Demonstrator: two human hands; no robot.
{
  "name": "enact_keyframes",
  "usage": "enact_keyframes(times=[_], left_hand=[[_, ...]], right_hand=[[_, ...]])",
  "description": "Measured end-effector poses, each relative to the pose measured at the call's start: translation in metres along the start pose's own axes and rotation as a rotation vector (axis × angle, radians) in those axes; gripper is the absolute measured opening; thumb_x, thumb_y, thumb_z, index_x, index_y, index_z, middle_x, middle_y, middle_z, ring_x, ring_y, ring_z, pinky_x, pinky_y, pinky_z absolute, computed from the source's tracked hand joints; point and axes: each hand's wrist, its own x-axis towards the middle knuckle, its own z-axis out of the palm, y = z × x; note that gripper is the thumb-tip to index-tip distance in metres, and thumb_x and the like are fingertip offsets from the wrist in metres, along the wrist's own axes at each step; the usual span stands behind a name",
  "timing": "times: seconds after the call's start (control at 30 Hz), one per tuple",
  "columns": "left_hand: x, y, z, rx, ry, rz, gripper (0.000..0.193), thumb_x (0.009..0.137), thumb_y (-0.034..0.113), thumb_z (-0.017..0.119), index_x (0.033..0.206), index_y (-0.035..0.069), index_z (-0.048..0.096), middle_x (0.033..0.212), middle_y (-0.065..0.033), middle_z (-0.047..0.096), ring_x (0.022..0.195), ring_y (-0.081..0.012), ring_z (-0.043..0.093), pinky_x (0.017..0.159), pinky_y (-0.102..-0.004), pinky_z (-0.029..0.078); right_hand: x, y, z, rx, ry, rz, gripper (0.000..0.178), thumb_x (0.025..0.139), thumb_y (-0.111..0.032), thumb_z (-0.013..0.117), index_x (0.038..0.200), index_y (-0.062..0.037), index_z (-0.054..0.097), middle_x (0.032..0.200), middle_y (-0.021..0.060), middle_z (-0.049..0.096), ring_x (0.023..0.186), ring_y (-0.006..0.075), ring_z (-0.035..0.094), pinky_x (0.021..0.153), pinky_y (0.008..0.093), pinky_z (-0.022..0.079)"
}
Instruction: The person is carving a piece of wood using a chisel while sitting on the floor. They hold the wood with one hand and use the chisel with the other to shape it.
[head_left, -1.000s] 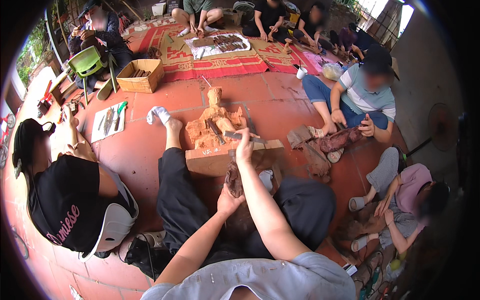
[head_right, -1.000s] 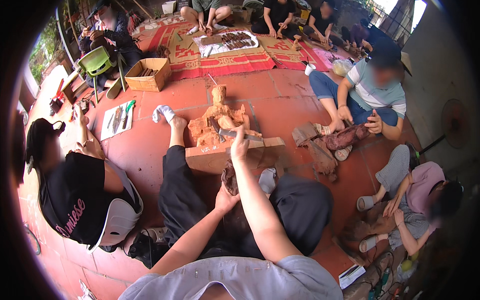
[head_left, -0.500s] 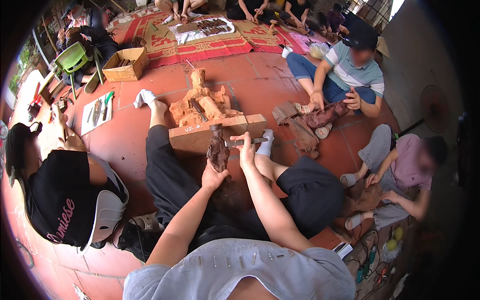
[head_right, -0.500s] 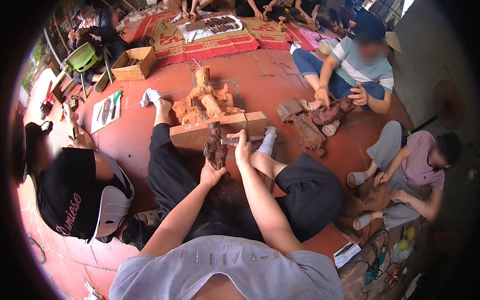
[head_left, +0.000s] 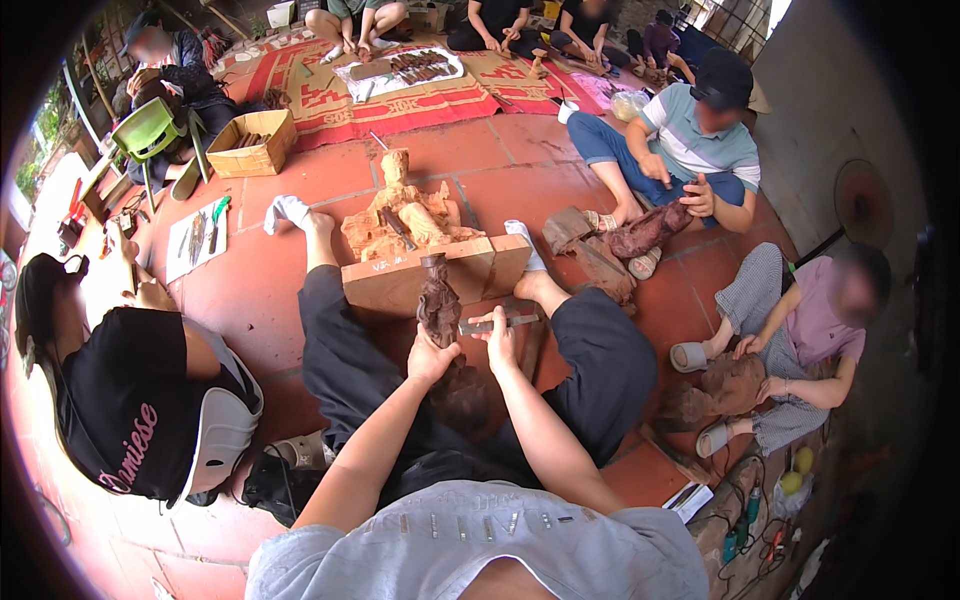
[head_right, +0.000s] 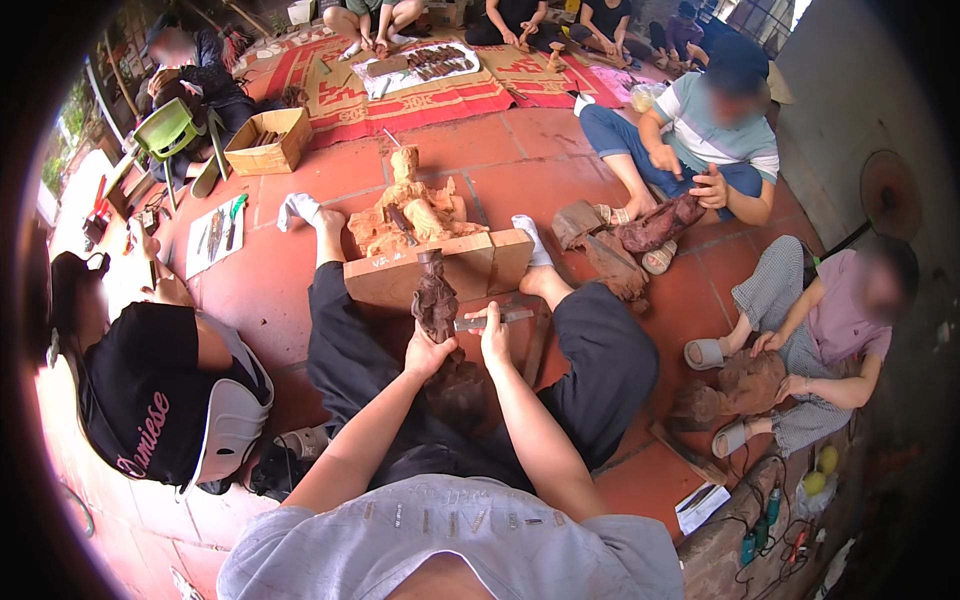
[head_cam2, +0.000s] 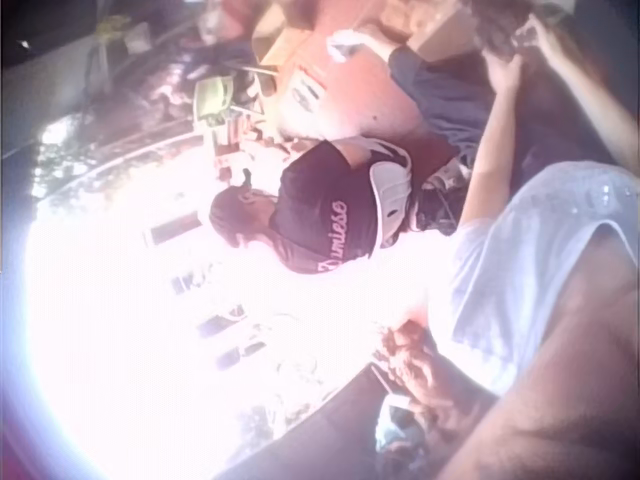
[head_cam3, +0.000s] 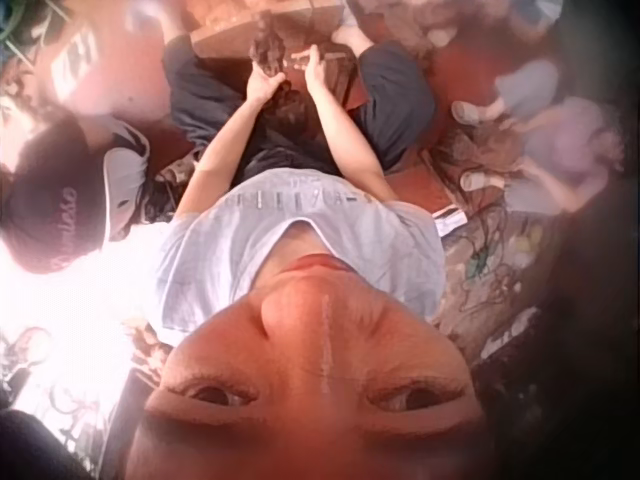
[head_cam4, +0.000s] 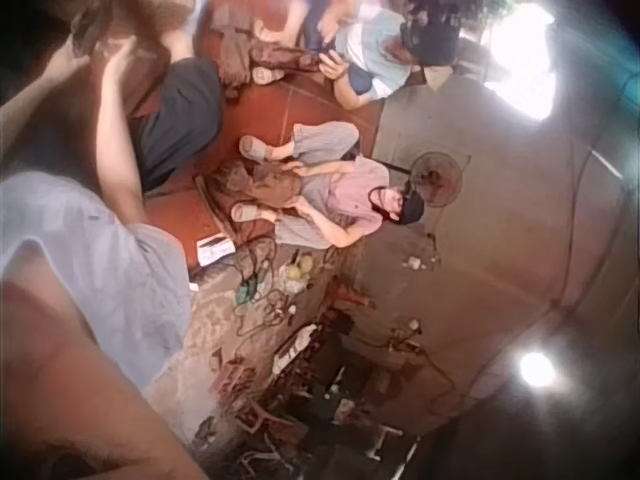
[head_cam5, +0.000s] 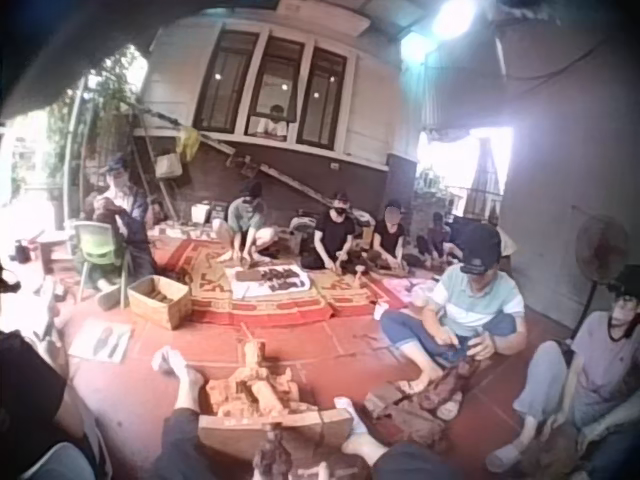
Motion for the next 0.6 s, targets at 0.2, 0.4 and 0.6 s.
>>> enact_keyframes(times=[0.2, 0.4, 0.6], left_hand=[[0.003, -0.014, 0.003, -0.036, -0.017, -0.011, 0.085, 0.067, 0.030, 0.076, 0.138, 0.006, 0.035, 0.123, -0.0180, 0.061, 0.116, -0.0327, 0.058, 0.098, -0.0369, 0.045], [-0.001, -0.004, 0.001, 0.002, 0.008, 0.012, 0.088, 0.066, 0.038, 0.076, 0.135, -0.001, 0.037, 0.123, -0.0261, 0.057, 0.113, -0.0389, 0.058, 0.095, -0.0424, 0.047], [0.002, -0.005, 0.004, 0.077, -0.042, -0.057, 0.100, 0.068, 0.040, 0.075, 0.143, -0.005, 0.028, 0.128, -0.0275, 0.054, 0.118, -0.0362, 0.055, 0.098, -0.0399, 0.046]], right_hand=[[-0.015, -0.004, 0.008, -0.064, 0.010, 0.009, 0.050, 0.101, -0.044, 0.038, 0.081, -0.0053, 0.062, 0.093, 0.0128, 0.071, 0.083, 0.0175, 0.063, 0.081, 0.0323, 0.047], [-0.024, -0.004, 0.009, 0.061, -0.037, 0.007, 0.050, 0.102, -0.043, 0.038, 0.078, -0.0048, 0.061, 0.092, 0.0115, 0.070, 0.085, 0.0181, 0.064, 0.080, 0.0316, 0.047], [-0.035, 0.012, -0.012, -0.023, -0.011, 0.078, 0.046, 0.100, -0.038, 0.037, 0.084, -0.0041, 0.064, 0.096, 0.0110, 0.071, 0.089, 0.0195, 0.065, 0.086, 0.0348, 0.046]])
